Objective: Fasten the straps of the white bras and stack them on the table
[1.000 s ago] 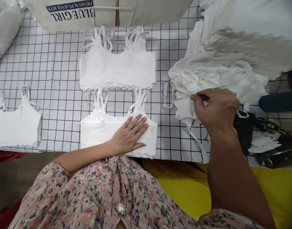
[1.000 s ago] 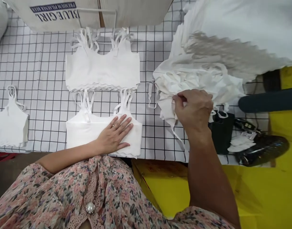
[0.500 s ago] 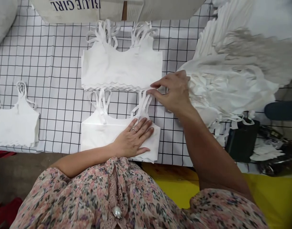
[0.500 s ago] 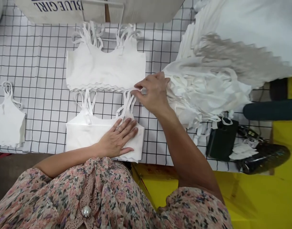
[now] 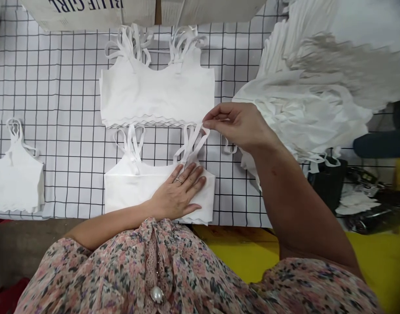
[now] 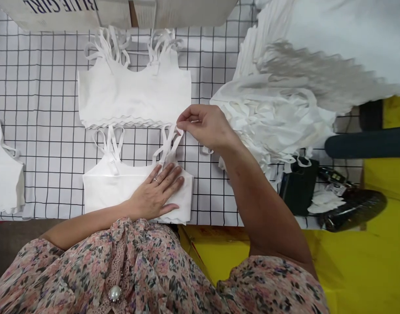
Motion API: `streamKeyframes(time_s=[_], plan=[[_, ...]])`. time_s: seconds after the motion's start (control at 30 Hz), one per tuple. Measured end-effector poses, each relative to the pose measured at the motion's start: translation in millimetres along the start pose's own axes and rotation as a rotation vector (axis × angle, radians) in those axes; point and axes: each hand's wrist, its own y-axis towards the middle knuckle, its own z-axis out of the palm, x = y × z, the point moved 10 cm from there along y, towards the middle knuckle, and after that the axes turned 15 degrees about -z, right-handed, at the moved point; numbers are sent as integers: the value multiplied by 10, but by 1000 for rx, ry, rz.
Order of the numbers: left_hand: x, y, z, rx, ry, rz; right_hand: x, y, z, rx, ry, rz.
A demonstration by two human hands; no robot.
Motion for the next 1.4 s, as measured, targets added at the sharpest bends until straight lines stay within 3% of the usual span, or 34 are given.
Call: streamKeyframes(time_s=[0.23,0.37,0.5,0.63,0.8,0.9,1.13,1.3,1.4], plan=[[9,0,1,17,-3,-7,13,-65,91,-37,365,68],[12,-3,-11,16,-10,-6,-115,-75,117,-100,394,110],[25,-5,-10,22,-27,-9,-178,-46,99,-150,212,45],[28,-11,-20,10,-39,-7,-31,-52,61,-151,-106,-134],[30,-17,-19,14,-45,-9,211,-88,214,41,-474,-354],[37,-16,-17,13,-39,-17,178,-82,335,140,-608,-416],[43,-16,-15,-8,-13,-16,27,-168,286,-9,-721,-489],[77,-20,-17,-33,2,-23,186,-513,150,-166,-655,-497],[90,-21,14,-36,4,-13,284,-680,400,4,-620,-578]])
